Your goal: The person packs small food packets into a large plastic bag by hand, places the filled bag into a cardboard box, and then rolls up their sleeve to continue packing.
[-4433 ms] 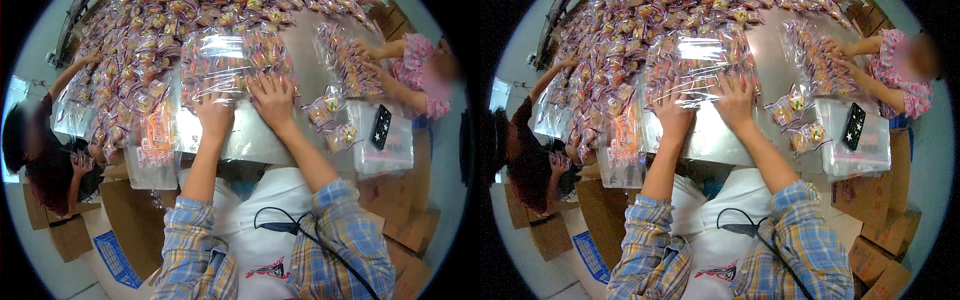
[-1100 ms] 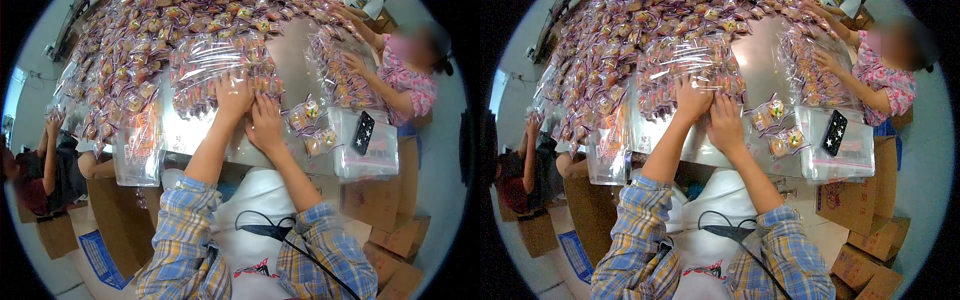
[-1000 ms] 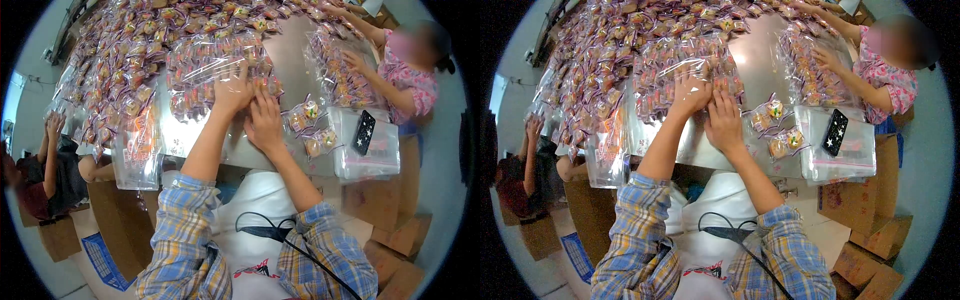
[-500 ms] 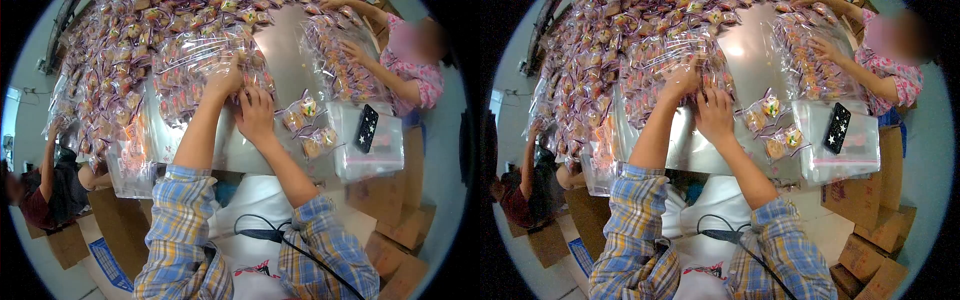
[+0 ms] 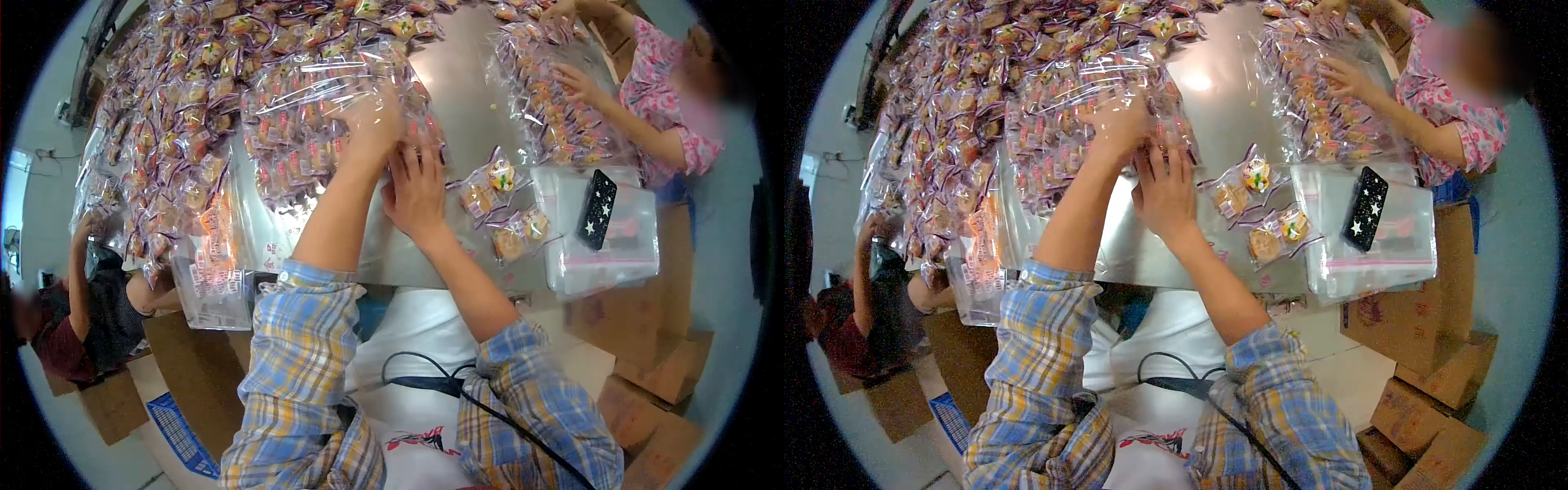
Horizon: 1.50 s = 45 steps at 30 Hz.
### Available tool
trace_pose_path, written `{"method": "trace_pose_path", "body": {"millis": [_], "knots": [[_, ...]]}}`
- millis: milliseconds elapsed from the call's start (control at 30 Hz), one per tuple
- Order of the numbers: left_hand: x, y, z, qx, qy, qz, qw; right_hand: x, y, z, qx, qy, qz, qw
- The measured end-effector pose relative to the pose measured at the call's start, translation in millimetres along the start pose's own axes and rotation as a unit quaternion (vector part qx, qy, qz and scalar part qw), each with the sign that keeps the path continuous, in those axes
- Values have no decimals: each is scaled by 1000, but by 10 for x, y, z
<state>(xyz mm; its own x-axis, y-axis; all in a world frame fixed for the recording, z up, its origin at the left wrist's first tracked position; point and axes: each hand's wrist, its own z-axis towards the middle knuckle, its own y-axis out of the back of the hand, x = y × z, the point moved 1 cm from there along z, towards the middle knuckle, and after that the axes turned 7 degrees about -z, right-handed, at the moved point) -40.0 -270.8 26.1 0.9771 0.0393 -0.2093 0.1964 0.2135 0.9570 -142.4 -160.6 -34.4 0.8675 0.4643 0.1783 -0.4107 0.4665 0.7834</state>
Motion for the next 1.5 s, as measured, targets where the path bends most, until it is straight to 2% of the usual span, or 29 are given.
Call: {"method": "trace_pose_path", "body": {"millis": [100, 200, 400, 500, 600, 667, 700, 800, 833, 900, 933, 1067, 1167, 1267, 1300, 1367, 1433, 1467, 1500], "knots": [[135, 42, 88, 37, -57, -73, 995, 12, -36, -21, 4, 6, -2, 1000], [156, 54, 58, -7, -87, -129, 988, 10, -23, 13, 1, 2, -4, 1000], [248, -25, 40, -66, -77, -109, 989, 11, -71, 13, -1, 2, 0, 1000], [214, 14, 1, -61, -68, -72, 993, -9, -88, 1, 6, -3, 2, 1000], [159, 82, -158, -86, -106, -59, 989, 6, -58, -8, 18, -15, 1, 1000], [321, -237, -54, -177, -183, -46, 966, 14, -29, -5, 27, -26, -7, 999], [300, -179, -30, -222, -223, -40, 948, 5, -35, 7, 18, -25, -11, 999], [299, -90, -66, -103, -228, -111, 962, 21, -57, -10, 5, -24, -18, 1000], [299, -103, -47, -118, -232, -122, 958, 21, -51, -7, 5, -25, -16, 1000], [265, -90, -56, -75, -197, -178, 961, 24, -69, -5, 10, -30, -14, 999], [244, -59, -67, -53, -178, -205, 961, 18, -87, -10, 13, -34, -13, 999], [112, 225, -75, 152, -14, -220, 964, -7, -117, -8, -2, -22, -14, 1000], [257, -307, 18, -63, -175, -122, 975, -2, -88, 7, -3, -18, -21, 1000], [286, -258, -78, -49, -160, -141, 976, -6, -87, 19, -7, -9, -22, 1000], [296, -262, -167, -96, -171, -118, 973, -12, -93, 3, -8, -9, -21, 1000], [334, -139, -509, -41, -163, -215, 962, -68, -62, -14, 3, 1, -35, 999], [366, 124, -934, -61, -214, -214, 951, -50, 65, 59, 38, -7, -10, 999], [374, 291, -1178, -106, -271, -167, 942, -56, 100, 86, 30, 12, -24, 999], [426, 411, -1408, -94, -277, -219, 931, -72, 129, 107, 23, 31, -39, 998]]}}
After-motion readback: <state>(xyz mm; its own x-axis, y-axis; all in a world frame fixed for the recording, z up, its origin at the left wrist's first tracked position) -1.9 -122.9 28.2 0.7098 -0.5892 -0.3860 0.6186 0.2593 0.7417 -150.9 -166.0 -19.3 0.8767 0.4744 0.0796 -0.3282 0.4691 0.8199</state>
